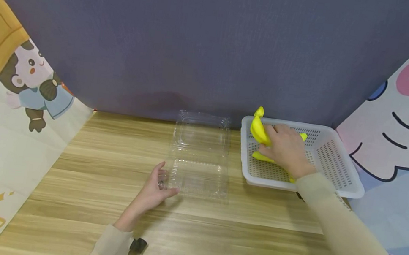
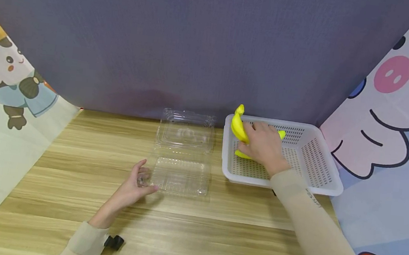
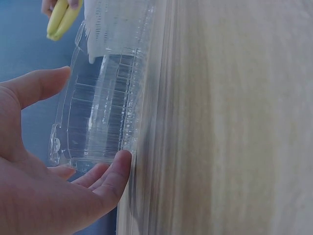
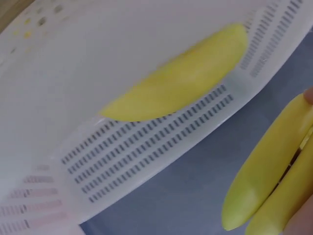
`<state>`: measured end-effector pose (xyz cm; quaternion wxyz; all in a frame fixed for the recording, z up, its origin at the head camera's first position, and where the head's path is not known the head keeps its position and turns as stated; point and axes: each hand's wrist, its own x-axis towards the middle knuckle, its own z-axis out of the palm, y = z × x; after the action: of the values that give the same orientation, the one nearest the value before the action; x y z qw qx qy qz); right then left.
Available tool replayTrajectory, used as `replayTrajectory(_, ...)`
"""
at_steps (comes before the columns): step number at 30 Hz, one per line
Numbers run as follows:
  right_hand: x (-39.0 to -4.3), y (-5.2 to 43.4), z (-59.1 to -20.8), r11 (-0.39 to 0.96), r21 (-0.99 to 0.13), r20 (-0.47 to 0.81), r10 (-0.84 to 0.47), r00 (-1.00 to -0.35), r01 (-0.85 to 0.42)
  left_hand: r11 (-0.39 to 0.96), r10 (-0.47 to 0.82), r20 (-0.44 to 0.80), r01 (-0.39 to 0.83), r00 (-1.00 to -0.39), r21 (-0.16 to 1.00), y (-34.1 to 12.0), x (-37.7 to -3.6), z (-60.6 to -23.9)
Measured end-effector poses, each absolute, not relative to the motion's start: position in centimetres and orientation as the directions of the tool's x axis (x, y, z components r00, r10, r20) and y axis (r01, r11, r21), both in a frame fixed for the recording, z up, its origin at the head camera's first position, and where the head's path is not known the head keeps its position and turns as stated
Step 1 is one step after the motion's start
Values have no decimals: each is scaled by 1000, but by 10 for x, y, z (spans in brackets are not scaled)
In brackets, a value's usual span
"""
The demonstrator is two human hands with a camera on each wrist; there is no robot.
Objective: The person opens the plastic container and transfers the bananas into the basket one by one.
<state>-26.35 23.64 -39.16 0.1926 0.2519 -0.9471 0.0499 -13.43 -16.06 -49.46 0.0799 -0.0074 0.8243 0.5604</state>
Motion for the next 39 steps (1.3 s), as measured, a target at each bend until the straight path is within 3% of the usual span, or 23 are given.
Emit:
replayTrajectory(9, -270, 260, -395, 922, -50, 266, -358, -895, -384, 384, 67, -148, -111, -987, 917, -160, -134, -493)
replayTrajectory(19, -275, 287, -403, 928, -147, 286, -293, -913, -343, 396, 69, -156, -116, -985, 911, -160, -134, -495)
replayTrajectory(39, -291, 318, -422, 951, -209, 104, -212, -972, -229, 396, 74, -152, -111, -986, 911, -161, -135, -495)
